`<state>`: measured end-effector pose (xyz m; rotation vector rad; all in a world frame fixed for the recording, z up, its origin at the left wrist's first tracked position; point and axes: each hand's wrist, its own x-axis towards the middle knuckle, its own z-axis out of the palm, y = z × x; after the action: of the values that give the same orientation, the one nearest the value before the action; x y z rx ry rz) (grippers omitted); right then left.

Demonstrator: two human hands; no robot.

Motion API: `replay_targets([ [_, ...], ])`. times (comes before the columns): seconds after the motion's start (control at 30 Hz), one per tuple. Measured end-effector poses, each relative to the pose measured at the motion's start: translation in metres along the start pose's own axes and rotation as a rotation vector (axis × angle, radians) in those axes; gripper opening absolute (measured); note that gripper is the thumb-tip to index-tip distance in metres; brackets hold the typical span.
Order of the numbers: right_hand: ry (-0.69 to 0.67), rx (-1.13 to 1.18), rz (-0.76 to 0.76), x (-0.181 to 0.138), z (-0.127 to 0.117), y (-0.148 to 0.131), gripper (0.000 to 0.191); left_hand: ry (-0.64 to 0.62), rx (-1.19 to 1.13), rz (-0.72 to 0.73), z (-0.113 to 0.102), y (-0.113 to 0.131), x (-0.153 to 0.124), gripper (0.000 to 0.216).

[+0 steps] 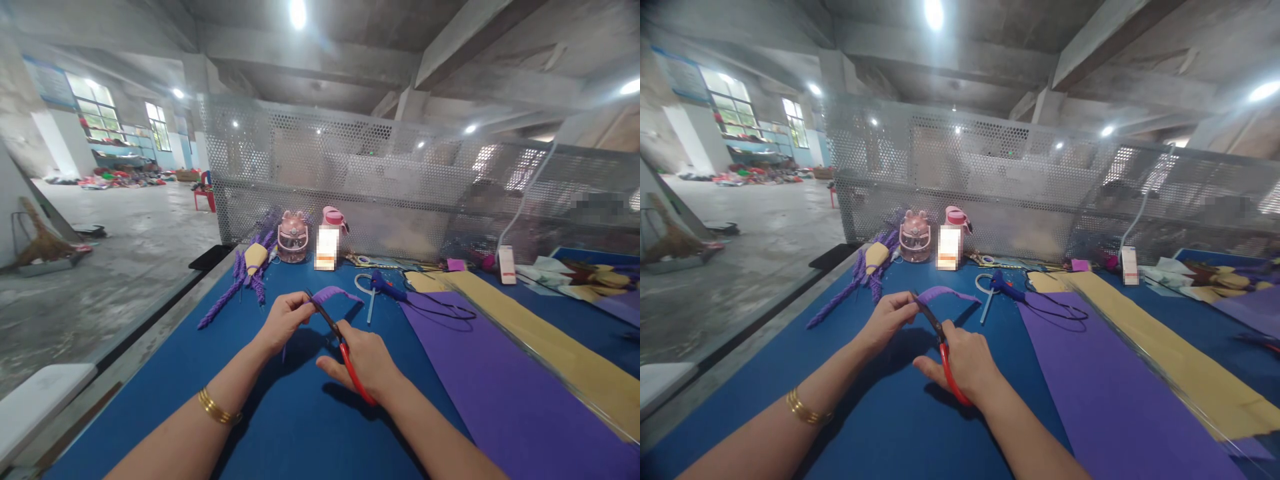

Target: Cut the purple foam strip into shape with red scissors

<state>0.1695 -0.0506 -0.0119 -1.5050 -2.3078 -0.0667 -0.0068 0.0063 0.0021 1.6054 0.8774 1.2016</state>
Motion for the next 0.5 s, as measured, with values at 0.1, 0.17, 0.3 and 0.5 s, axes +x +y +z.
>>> replay_targets([
  [0.1, -0.005, 0.017, -0.007, 0.0001, -0.0007, -0.0004, 0.044, 0.0, 0.012, 0.015, 0.0013, 0.0033, -0.0009, 0.028],
  [0.17, -0.016, 0.032, -0.004, 0.0004, -0.0015, -0.0005, 0.042, 0.002, 0.02, 0.017, 0.0016, 0.0044, -0.0012, 0.027],
  [0.3, -0.048, 0.124, 0.018, 0.0012, -0.0026, 0.0004, 0.036, 0.0, 0.011, -0.008, 0.0012, 0.003, -0.0007, 0.026],
  [0.5, -0.066, 0.415, 0.023, 0.0016, -0.004, 0.003, 0.041, -0.014, -0.018, -0.066, -0.0004, 0.0004, 0.0001, 0.024],
])
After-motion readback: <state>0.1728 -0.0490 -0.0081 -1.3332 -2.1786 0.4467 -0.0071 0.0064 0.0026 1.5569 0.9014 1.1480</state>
